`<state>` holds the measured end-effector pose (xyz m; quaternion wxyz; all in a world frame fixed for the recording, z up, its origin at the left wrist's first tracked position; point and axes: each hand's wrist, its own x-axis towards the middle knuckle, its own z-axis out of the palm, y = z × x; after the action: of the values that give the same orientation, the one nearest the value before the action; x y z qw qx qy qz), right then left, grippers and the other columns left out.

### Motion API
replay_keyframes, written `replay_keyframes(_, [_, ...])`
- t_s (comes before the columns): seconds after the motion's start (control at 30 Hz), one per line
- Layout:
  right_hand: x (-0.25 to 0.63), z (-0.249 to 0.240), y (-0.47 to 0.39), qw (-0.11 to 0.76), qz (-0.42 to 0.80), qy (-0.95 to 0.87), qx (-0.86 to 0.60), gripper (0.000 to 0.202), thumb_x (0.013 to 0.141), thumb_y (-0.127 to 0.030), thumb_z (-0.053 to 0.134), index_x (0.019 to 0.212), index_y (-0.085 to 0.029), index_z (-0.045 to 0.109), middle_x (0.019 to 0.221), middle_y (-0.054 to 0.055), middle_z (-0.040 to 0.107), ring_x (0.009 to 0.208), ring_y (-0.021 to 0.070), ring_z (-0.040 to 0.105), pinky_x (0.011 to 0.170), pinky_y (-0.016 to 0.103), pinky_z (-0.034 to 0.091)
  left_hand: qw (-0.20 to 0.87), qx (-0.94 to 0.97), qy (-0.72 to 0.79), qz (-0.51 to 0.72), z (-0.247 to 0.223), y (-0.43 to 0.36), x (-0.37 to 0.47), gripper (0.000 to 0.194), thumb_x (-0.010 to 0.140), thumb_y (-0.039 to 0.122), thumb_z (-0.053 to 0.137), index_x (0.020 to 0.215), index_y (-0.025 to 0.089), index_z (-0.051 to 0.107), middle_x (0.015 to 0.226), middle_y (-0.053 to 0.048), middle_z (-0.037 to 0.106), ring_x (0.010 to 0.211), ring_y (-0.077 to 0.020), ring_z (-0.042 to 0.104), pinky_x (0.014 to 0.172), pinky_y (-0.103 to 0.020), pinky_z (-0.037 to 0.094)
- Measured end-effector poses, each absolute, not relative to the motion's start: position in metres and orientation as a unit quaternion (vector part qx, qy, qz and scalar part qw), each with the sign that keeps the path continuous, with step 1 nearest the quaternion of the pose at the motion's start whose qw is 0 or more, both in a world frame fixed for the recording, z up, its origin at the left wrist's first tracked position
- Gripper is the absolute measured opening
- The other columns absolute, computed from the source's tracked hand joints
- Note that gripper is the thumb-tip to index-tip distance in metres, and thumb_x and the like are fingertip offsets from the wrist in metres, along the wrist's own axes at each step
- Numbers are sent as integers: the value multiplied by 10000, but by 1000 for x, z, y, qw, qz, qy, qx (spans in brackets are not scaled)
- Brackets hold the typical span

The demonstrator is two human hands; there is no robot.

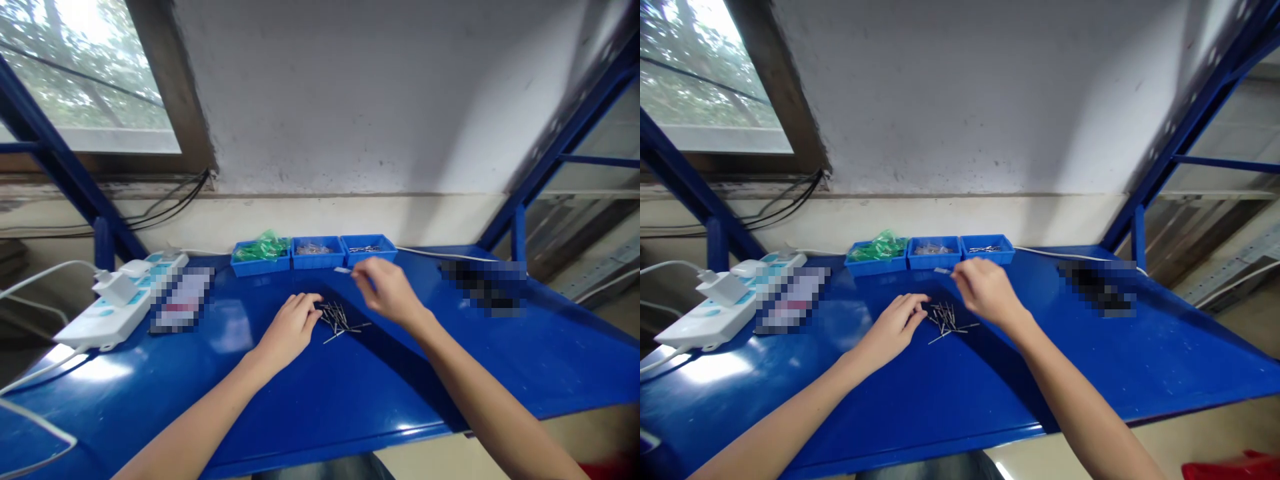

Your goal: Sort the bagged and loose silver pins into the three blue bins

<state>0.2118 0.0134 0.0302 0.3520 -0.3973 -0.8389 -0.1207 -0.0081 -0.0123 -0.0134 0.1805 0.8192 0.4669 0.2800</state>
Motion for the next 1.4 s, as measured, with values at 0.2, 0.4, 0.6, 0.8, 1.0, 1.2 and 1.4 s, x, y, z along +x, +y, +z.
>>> replay_keyframes(0.2, [247,23,61,336,-165,-670,-641,287,917,-322,380,982,-138,590,797,110,647,768,211,607,683,313,416,130,851,483,162,-15,-13,-12,118,889,263,476,874,220,585,987,-45,550,962,-237,473,789,-389,398])
replay_keyframes(0.4, [216,5,34,209,1,-838,-504,244,899,-367,456,980,-195,609,811,37,662,731,165,607,653,266,414,135,824,503,221,-10,-9,-9,194,915,276,440,820,211,597,864,-13,657,877,-214,514,766,-360,366])
replay_keyframes(0.6, [174,8,6,212,23,-919,-332,175,905,-271,435,875,-200,592,753,38,637,689,163,558,615,276,394,136,784,522,306,-4,-7,-11,227,912,279,434,785,198,604,786,-16,658,801,-199,540,705,-315,403])
replay_keyframes(0.8, [205,22,11,391,-186,-851,-297,244,886,-258,379,729,-207,558,609,30,565,571,153,490,574,299,375,182,782,500,326,-2,-15,-6,227,924,364,420,956,205,580,824,-20,619,847,-193,547,754,-327,424])
replay_keyframes(1.0, [245,36,34,403,-225,-625,-630,329,901,-355,324,782,-181,576,695,106,600,712,228,575,658,359,400,112,871,450,163,-6,-29,0,160,838,376,579,839,216,574,894,-14,602,917,-233,497,770,-381,361])
replay_keyframes(1.2, [209,19,21,133,11,-784,-606,334,924,-380,347,1012,-171,593,883,126,676,798,239,627,671,319,392,19,894,439,86,-9,-29,3,145,890,137,436,820,181,556,897,-56,588,893,-233,480,730,-366,354])
replay_keyframes(1.4, [171,20,-9,141,20,-898,-416,242,912,-399,414,900,-238,594,845,17,671,740,161,590,608,250,352,69,857,476,185,-7,-10,-13,164,917,142,372,816,180,495,854,-49,563,838,-211,468,714,-335,391])
